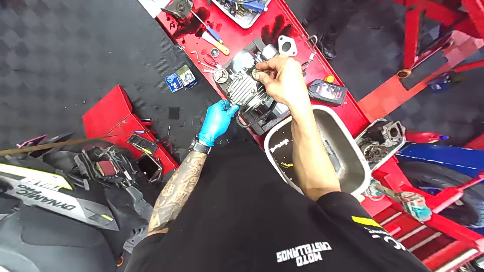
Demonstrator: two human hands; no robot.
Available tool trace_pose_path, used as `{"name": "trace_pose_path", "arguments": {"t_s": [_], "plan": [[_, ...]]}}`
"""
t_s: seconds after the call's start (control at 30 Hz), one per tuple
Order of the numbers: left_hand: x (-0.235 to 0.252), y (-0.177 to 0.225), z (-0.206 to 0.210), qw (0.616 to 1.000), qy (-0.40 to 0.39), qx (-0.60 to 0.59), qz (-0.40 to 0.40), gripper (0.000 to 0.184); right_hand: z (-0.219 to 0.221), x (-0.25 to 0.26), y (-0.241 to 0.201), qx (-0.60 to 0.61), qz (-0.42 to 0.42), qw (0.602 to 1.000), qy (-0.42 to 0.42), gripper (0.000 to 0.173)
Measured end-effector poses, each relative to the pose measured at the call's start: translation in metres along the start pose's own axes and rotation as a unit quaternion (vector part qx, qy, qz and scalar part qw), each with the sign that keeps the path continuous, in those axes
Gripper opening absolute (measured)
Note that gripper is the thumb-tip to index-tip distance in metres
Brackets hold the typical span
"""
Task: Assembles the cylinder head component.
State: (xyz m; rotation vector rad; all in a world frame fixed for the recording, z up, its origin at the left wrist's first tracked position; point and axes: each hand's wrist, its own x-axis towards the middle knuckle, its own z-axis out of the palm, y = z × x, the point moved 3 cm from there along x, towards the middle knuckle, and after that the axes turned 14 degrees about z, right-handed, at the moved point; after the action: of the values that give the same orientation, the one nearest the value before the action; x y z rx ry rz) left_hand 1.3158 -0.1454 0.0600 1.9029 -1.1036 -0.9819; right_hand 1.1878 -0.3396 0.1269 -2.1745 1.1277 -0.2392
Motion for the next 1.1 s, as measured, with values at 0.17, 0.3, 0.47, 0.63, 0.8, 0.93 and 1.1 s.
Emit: {"name": "trace_pose_path", "arguments": {"t_s": [0.17, 0.3, 0.47, 0.63, 0.8, 0.93, 1.1], "plan": [[0.0, 0.018, -0.002, 0.972, 0.053, 0.216, 0.079, 0.038, 0.001, 0.001, 0.004, 0.004, 0.011, 1.0, -0.008, 0.029], [-0.005, 0.002, 0.0, 0.986, 0.058, 0.141, 0.069, 0.05, 0.006, -0.005, -0.001, 0.001, 0.035, 0.999, 0.012, 0.028], [-0.003, 0.008, -0.012, 0.997, -0.001, 0.072, 0.039, 0.04, 0.003, -0.003, 0.003, -0.005, -0.001, 1.0, -0.007, 0.031], [0.003, 0.02, -0.012, 0.977, 0.019, 0.196, 0.085, 0.035, 0.006, -0.009, -0.003, -0.004, 0.023, 0.999, 0.027, 0.028], [-0.001, 0.012, 0.009, 0.941, 0.106, 0.288, 0.142, 0.046, 0.011, -0.014, -0.008, -0.01, 0.062, 0.997, 0.044, 0.029], [-0.002, -0.001, -0.004, 0.995, 0.02, 0.084, 0.04, 0.048, 0.006, -0.012, -0.005, -0.011, 0.031, 0.999, 0.023, 0.03], [0.008, 0.002, -0.02, 0.996, -0.073, 0.048, 0.024, 0.042, 0.003, -0.007, -0.001, -0.013, 0.023, 1.0, 0.005, 0.031]]}}
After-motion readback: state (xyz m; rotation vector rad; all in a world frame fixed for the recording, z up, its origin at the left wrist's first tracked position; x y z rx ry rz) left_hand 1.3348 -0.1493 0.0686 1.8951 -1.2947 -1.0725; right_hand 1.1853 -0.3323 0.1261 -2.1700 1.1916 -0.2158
